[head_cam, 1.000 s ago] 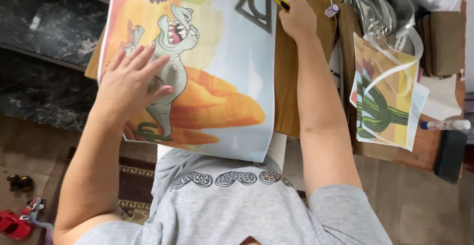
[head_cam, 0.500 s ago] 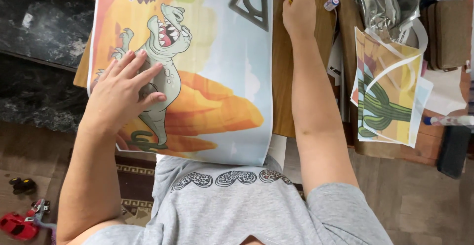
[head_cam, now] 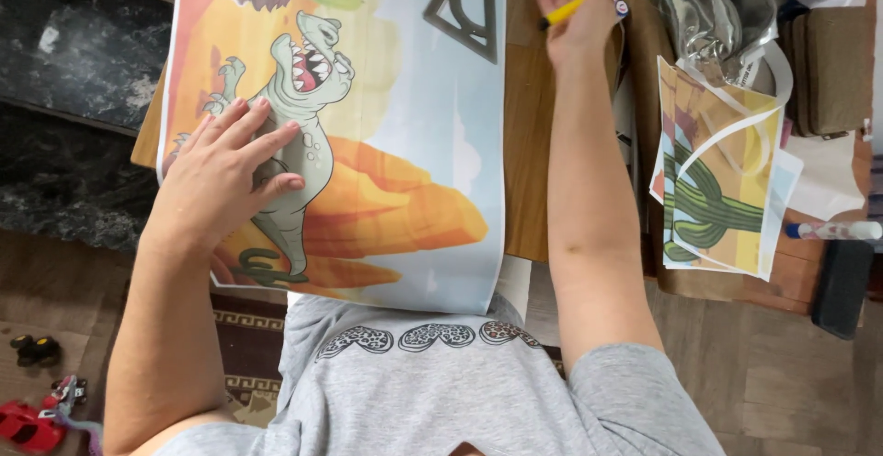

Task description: Trimming a printed poster with a utility knife and ruler, then displaying several finished posters to the camera.

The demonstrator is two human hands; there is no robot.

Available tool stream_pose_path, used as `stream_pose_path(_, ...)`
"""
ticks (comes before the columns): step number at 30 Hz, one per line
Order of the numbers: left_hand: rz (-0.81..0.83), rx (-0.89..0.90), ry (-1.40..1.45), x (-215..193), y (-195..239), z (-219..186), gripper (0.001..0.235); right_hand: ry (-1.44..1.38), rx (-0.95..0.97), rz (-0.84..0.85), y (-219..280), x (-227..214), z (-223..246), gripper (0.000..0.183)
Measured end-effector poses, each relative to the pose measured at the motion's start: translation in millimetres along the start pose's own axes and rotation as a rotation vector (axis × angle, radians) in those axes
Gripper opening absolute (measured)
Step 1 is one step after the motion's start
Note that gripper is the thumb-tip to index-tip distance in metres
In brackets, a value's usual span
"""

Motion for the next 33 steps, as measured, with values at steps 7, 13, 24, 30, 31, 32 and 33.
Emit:
stream_pose_path(7,0.000,-0.004,0.023,0.5,0.7,0.1,0.064,0.178,-0.138,-0.104,-30.1,-28.2,-10.2,0.049)
stream_pose_path(13,0.024,-0.019,0.035,-3.1,-0.5,-1.3,0.062,0.295,-0.340,-0.038,-0.4,-14.1,22.9,0.050)
stream_pose_path(24,0.002,-0.030,0.035,-4.8,0.4,-3.2,0.059,0.357,-0.807,0.178,-25.3,-27.4,22.7,0.019)
stream_pose_path(30,0.033,-0.037,0.032,-3.2,-1.4,-1.3,0.060,1.438,-0.444,0.347,27.7,-22.8,35.8,0.037)
stream_pose_path(31,0.019,-0.027,0.005,-2.8,-1.9,-0.3,0.060,1.527,-0.454,0.320,27.1,-27.5,36.5,0.025)
stream_pose_path(32,0.004,-0.016,-0.022,-2.6,-2.0,0.8,0.060,1.616,-0.463,0.291,26.9,-32.1,37.1,0.025)
stream_pose_path(33,0.004,-0.023,-0.023,-5.2,-3.0,0.9,0.060,1.614,-0.462,0.299,15.5,-44.5,28.7,0.025)
Point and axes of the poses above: each hand's wrist, its own y-axis away from the middle knuckle, its own x-axis out of the palm, z = x × y, the point moved 5 cm from there along -y, towards the middle knuckle, and after that the axes turned 10 degrees about -x, right-handed, at the moved point
